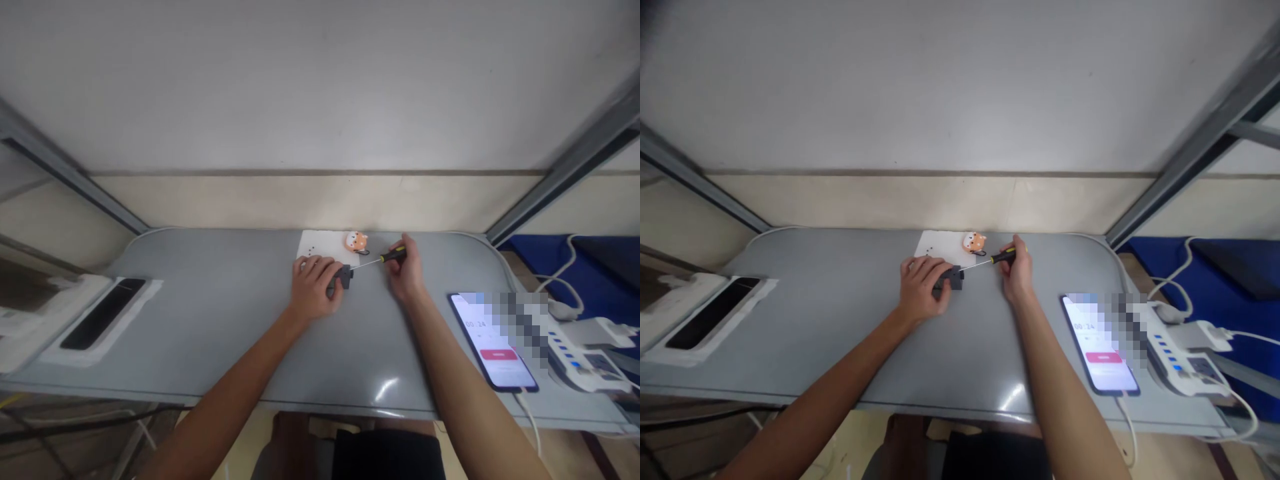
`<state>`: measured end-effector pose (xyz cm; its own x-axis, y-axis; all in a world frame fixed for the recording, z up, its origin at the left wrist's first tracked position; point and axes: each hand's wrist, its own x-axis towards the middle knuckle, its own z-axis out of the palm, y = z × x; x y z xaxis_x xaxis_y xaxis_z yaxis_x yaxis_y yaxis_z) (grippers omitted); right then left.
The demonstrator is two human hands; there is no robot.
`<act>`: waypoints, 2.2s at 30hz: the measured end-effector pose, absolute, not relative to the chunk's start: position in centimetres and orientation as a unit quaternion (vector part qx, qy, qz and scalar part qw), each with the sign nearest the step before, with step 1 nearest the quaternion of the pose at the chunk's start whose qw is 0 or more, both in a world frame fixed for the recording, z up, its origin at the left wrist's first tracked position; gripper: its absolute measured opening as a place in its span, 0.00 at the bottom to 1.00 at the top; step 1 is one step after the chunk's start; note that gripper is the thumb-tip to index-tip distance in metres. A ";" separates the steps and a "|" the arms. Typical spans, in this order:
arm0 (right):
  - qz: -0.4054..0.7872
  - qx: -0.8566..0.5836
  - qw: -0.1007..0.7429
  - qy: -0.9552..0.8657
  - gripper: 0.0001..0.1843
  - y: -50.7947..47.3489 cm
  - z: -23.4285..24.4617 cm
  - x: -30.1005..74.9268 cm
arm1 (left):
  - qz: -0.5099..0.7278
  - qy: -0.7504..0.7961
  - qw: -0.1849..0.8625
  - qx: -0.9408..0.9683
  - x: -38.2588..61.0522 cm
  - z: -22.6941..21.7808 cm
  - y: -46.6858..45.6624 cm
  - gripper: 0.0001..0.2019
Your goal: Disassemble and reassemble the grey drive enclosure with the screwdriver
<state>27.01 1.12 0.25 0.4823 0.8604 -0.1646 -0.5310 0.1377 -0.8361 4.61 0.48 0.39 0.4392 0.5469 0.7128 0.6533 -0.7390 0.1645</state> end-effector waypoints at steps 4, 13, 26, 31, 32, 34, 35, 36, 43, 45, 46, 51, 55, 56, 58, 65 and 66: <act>0.481 -0.464 0.720 -0.189 0.21 1.2 0.1 26.9 | -0.400 -0.359 0.058 -0.841 4.6 0.1 0.5 0.10; 0.472 -0.488 0.700 -0.222 0.23 1.2 -0.4 26.3 | -0.352 -0.390 -0.016 -0.851 4.0 -0.8 0.1 0.12; 0.455 -0.487 0.718 -0.200 0.23 1.5 -0.3 26.4 | -0.352 -0.339 -0.014 -0.872 3.1 -0.6 0.3 0.13; 0.387 -0.552 0.653 -0.345 0.27 1.5 -0.7 24.5 | -0.343 -0.337 -0.039 -0.876 2.7 -0.2 0.0 0.17; 0.367 -0.553 0.632 -0.401 0.27 1.5 -0.9 24.1 | -0.355 -0.340 -0.042 -0.870 2.6 -0.1 0.0 0.18; 0.332 -0.543 0.589 -0.498 0.25 1.5 -1.2 23.4 | -0.391 -0.351 -0.059 -0.849 2.3 0.0 0.0 0.19; 0.321 -0.538 0.570 -0.531 0.24 1.5 -1.4 23.1 | -0.413 -0.362 -0.076 -0.832 2.1 0.0 0.2 0.20; 0.317 -0.536 0.552 -0.554 0.22 1.5 -1.6 22.9 | -0.434 -0.374 -0.102 -0.813 1.9 0.1 0.3 0.20; 0.371 -0.530 0.473 -0.598 0.19 1.7 -2.6 23.1 | -0.418 -0.415 -0.312 -0.746 0.8 0.1 1.5 0.19; 0.384 -0.522 0.477 -0.594 0.19 1.8 -2.6 23.1 | -0.405 -0.414 -0.329 -0.746 0.8 0.2 1.4 0.20; 0.388 -0.519 0.484 -0.588 0.20 1.9 -2.5 23.1 | -0.403 -0.412 -0.335 -0.746 0.8 0.2 1.4 0.20; 0.401 -0.533 0.532 -0.522 0.25 1.5 -1.2 23.2 | -0.400 -0.392 -0.367 -0.743 1.0 0.4 1.2 0.19; 0.425 -0.543 0.563 -0.456 0.27 1.3 -0.6 23.8 | -0.415 -0.380 -0.403 -0.721 1.2 0.1 1.3 0.17; 0.437 -0.535 0.573 -0.441 0.27 1.3 -0.6 24.0 | -0.419 -0.377 -0.412 -0.716 1.2 0.0 1.4 0.17; 0.465 -0.511 0.597 -0.408 0.26 1.5 -0.9 24.4 | -0.418 -0.370 -0.424 -0.713 1.2 -0.2 1.5 0.15; 0.530 -0.447 0.660 -0.290 0.17 1.3 -0.2 25.2 | -0.414 -0.349 -0.425 -0.725 1.0 -0.8 1.6 0.15; 0.541 -0.440 0.659 -0.282 0.16 1.1 0.1 25.2 | -0.418 -0.347 -0.419 -0.728 1.0 -0.8 1.6 0.15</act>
